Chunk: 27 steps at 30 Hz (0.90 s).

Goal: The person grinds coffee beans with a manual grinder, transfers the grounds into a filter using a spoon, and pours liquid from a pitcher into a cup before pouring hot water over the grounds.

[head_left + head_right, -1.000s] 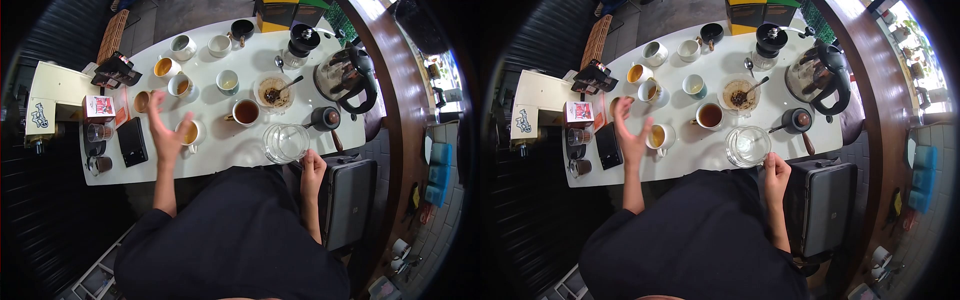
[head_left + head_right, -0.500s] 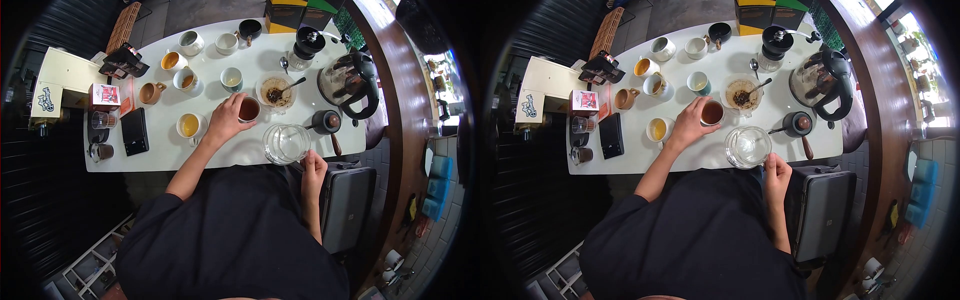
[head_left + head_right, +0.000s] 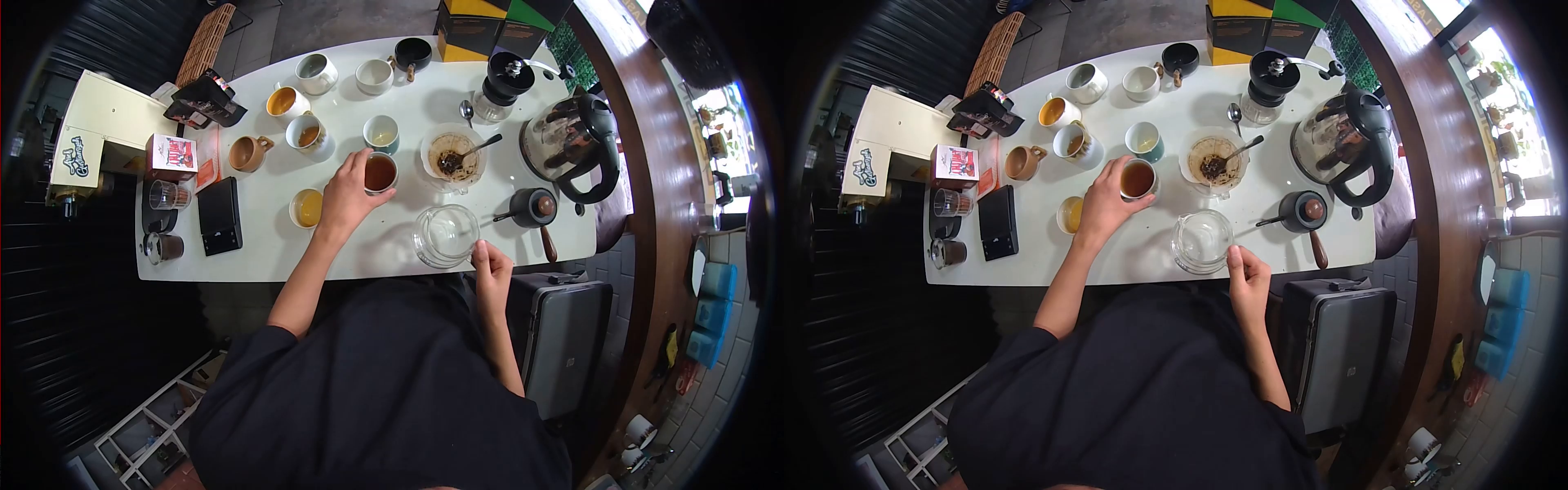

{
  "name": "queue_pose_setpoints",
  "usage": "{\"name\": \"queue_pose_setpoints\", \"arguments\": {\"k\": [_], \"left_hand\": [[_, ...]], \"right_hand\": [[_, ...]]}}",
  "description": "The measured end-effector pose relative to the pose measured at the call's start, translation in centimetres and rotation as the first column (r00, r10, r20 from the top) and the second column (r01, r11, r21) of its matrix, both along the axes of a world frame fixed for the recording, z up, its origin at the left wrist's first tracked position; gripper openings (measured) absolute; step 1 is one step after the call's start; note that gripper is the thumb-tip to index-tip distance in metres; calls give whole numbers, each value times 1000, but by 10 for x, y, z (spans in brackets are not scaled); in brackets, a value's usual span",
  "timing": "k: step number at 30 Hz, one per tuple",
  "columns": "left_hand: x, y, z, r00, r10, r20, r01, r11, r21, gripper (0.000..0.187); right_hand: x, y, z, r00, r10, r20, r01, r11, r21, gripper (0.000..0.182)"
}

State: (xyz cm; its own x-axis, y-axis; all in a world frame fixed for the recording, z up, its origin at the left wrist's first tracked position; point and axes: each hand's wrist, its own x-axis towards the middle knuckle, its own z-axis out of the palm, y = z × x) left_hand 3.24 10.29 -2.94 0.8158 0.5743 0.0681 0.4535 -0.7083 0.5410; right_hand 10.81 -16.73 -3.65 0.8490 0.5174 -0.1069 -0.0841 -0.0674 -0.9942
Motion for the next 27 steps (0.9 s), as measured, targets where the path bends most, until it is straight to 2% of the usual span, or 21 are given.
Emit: {"name": "queue_pose_setpoints", "arguments": {"k": [4, 12, 20, 23, 25, 27], "left_hand": [[-5, 10, 0, 996, 85, -23, -85, 996, -3, 79], [-16, 24, 1, 988, 152, 1, -152, 988, 3, 81], [-17, 27, 2, 984, 174, -21, -171, 981, 95, 85], [-25, 14, 20, 980, 198, -3, -196, 968, 154, 88], [-41, 5, 33, 977, 186, 102, -199, 970, 138, 91], [-63, 3, 34, 969, 206, 138, -226, 963, 146, 92]], "right_hand": [[-2, 17, -22, 1000, 23, -6, -23, 998, -60, 47], [-5, 38, -31, 998, 65, -10, -65, 991, -120, 47], [-3, 51, -43, 998, 58, 13, -57, 996, -75, 47], [-4, 56, -49, 998, 69, 12, -68, 994, -86, 47], [-4, 57, -52, 996, 75, 43, -72, 995, -68, 47], [-4, 58, -52, 996, 75, 50, -72, 996, -57, 47]]}}
